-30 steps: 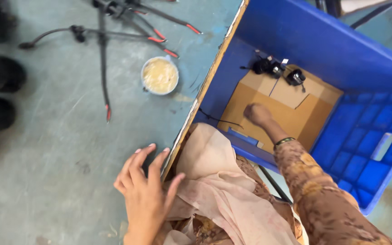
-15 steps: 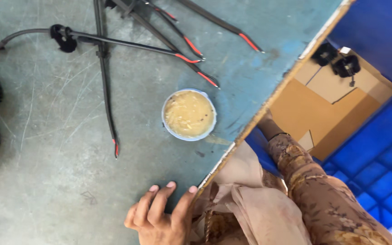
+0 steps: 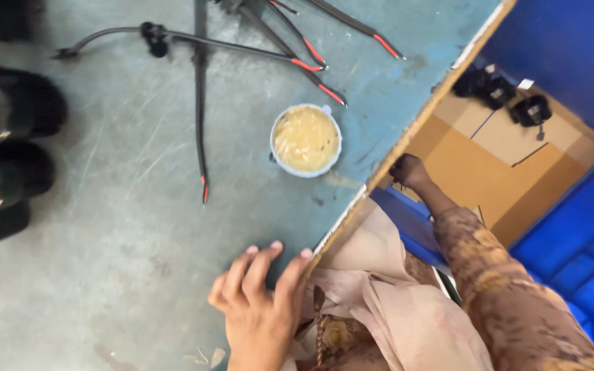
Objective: The person repeatedly picks a black cylindrical component and a wire, applies a paste to the wire end, inserts the wire into the component, and places the assembled unit into a blue bin. The process is repeated multiple times.
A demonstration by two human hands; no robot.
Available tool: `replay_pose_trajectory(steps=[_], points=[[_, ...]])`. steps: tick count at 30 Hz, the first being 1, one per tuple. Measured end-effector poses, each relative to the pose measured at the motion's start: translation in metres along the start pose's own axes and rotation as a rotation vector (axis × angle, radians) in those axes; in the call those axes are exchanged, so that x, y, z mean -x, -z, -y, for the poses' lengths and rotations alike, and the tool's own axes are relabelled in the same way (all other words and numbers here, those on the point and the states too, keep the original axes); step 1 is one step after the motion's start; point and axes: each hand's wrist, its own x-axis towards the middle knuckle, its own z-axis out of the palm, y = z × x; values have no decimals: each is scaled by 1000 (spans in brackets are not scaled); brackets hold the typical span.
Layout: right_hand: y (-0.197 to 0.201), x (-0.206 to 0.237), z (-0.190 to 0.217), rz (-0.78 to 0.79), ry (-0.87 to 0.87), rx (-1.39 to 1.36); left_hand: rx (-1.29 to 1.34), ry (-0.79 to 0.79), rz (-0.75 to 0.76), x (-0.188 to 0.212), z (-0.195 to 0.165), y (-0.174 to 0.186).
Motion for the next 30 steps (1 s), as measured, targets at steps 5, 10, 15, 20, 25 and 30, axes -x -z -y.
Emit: replay_pose_trajectory(steps=[5,10,15,20,25,30], points=[[58,58,13,123,-48,-894,19,11,-9,-3,-6,6],[75,135,45,25,191,-1531,231,30,-84,0,-11,15],[49,209,99,-59,377,-1745,730,-43,-142,12,-34,20],[15,242,143,43,416,-1670,870,-61,-302,17,-58,18],[-16,262,156,191,372,-1608,1120,48,-365,20,-46,24],[-21,274,169,-56,797,-1057,1453,299,-237,27,-35,18]])
